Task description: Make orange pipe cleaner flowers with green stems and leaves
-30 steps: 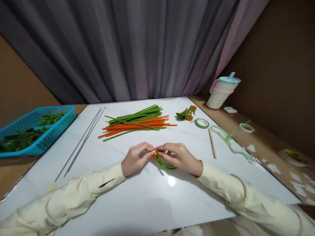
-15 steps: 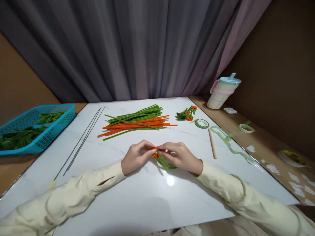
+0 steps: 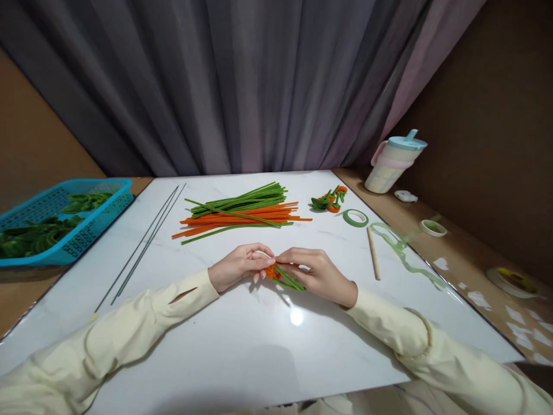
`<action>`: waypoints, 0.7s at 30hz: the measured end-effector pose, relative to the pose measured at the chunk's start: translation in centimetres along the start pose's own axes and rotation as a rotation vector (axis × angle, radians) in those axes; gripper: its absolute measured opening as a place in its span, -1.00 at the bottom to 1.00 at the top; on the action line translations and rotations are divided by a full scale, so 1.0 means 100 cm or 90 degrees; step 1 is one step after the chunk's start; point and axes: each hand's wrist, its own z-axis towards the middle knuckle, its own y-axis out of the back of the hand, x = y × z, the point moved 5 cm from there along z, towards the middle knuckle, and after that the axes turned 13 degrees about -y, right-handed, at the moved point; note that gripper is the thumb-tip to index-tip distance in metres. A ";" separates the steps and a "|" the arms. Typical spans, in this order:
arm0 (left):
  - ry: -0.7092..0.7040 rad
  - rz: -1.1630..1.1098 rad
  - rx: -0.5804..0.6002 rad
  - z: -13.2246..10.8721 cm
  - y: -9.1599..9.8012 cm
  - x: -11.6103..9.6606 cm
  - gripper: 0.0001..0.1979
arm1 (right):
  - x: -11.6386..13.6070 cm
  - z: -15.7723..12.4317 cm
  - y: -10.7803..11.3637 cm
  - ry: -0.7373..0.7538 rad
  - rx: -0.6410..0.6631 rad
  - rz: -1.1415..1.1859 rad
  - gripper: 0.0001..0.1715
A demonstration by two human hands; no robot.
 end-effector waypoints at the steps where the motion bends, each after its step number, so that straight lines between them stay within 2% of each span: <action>1: 0.010 -0.012 0.005 0.000 -0.001 0.001 -0.69 | 0.000 0.000 0.000 0.005 0.000 0.003 -0.72; 7: 0.021 -0.041 0.033 -0.003 -0.005 0.002 -0.75 | 0.005 -0.002 -0.002 0.020 0.008 0.013 -0.72; 12: 0.021 -0.076 0.029 -0.003 -0.008 0.002 -0.70 | 0.002 -0.001 -0.003 -0.049 0.004 0.034 -0.84; 14: 0.021 -0.088 0.028 -0.003 -0.008 0.002 -0.70 | 0.000 -0.002 -0.004 -0.077 0.009 0.064 -0.83; 21: 0.034 -0.088 0.030 -0.001 -0.006 0.005 -0.76 | -0.001 -0.002 -0.003 -0.097 0.009 0.071 -0.84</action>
